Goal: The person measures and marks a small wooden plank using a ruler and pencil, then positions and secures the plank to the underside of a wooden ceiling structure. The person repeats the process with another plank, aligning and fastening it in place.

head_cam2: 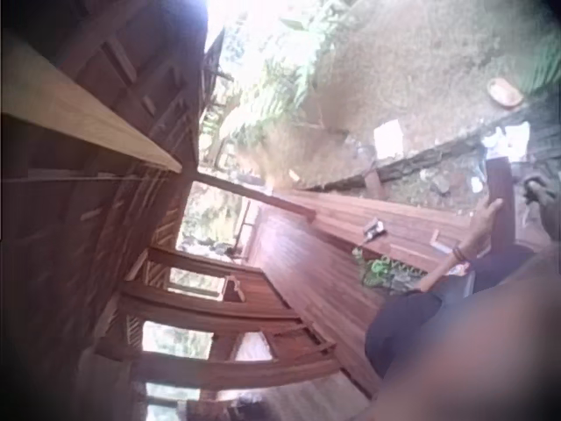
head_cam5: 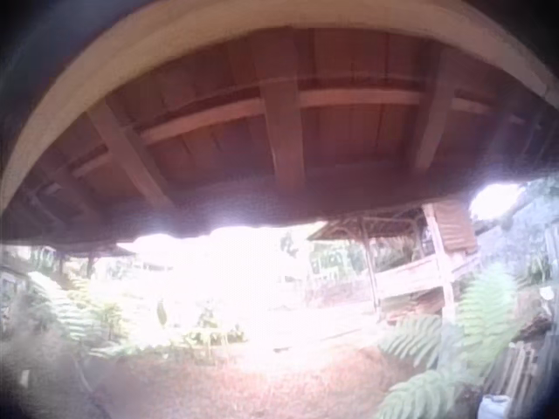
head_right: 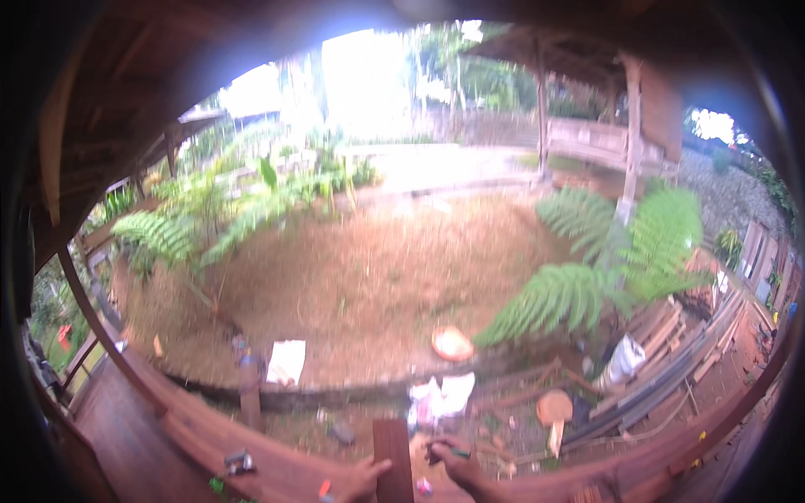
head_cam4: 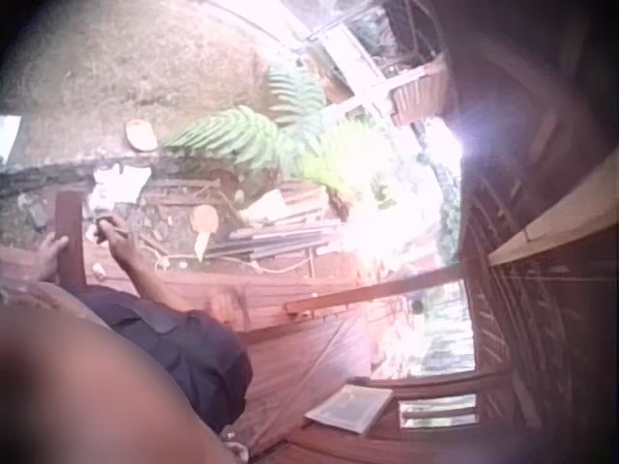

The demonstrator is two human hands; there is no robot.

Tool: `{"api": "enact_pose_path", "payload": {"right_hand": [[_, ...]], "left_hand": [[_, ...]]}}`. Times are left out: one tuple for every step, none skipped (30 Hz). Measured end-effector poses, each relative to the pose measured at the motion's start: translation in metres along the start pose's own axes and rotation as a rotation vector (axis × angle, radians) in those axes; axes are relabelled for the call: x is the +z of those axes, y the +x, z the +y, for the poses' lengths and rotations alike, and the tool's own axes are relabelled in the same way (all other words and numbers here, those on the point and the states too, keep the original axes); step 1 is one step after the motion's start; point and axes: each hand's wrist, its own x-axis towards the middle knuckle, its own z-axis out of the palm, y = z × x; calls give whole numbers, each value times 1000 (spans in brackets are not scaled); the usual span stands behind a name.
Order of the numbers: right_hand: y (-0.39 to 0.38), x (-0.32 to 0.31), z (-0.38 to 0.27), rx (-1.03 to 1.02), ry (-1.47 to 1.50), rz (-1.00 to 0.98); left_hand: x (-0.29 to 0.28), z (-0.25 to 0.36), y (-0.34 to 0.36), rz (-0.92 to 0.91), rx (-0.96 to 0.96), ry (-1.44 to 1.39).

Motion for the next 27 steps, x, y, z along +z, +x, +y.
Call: {"api": "enact_pose_path", "payload": {"right_hand": [[-4, 3, 8, 77, -21, 33], [-7, 7, 15, -68, -3, 14], [-8, 11, 21, -128, -4, 23], [-8, 15, 24, -75, -45, 16], [-7, 19, 25, -11, -85, 14], [-4, 24, 24, -72, -159, 2], [-1, 28, 21, -62, -138, -8], [2, 33, 18, -90, -161, -34], [6, 39, 15, -110, -183, -59], [10, 44, 12, -144, -155, -84], [13, 48, 9, -133, -161, -98], [17, 53, 8, -122, -184, -118], [21, 57, 8, -108, -208, -136], [25, 61, 8, -94, -235, -162], [28, 64, 10, -81, -267, -187], [31, 68, 13, -65, -301, -218], [33, 70, 17, -48, -344, -246], [34, 73, 22, -19, -391, -281], [34, 76, 26, 17, -444, -323], [33, 78, 30, 57, -494, -369], [31, 82, 34, 96, -546, -414], [28, 86, 36, 128, -584, -446], [25, 91, 38, 199, -657, -444], [22, 98, 40, 213, -644, -479], [19, 105, 42, 315, -596, -427], [17, 112, 43, 387, -558, -408], [16, 119, 46, 411, -462, -418]], "left_hand": [[-3, -9, -4, -12, 89, 84], [-2, -7, 2, -4, 144, 151], [-3, -8, 5, -5, 173, 179], [-3, -5, 8, 0, 200, 203], [-3, 1, 16, 3, 220, 219], [-4, 7, 21, 6, 234, 231], [-5, 15, 28, 7, 249, 242], [-6, 24, 33, 9, 256, 252], [-10, 28, 38, 9, 266, 260], [-9, 38, 40, 10, 275, 267], [-12, 42, 41, 12, 279, 269], [-13, 48, 42, 15, 287, 276], [-15, 52, 42, 16, 293, 282], [-17, 56, 40, 18, 298, 287], [-20, 58, 39, 21, 303, 285], [-24, 60, 38, 24, 308, 283], [-29, 60, 37, 31, 309, 278], [-36, 59, 35, 40, 311, 264], [-45, 56, 33, 53, 307, 248], [-55, 51, 30, 68, 300, 224], [-67, 46, 28, 78, 289, 191], [-79, 39, 24, 80, 279, 144], [-91, 31, 22, 90, 268, 92], [-101, 21, 17, 92, 228, -2], [-110, 11, 15, 146, 242, 33], [-119, 1, 11, 193, 264, 138], [-125, -9, 8, 245, 232, 125]]}}
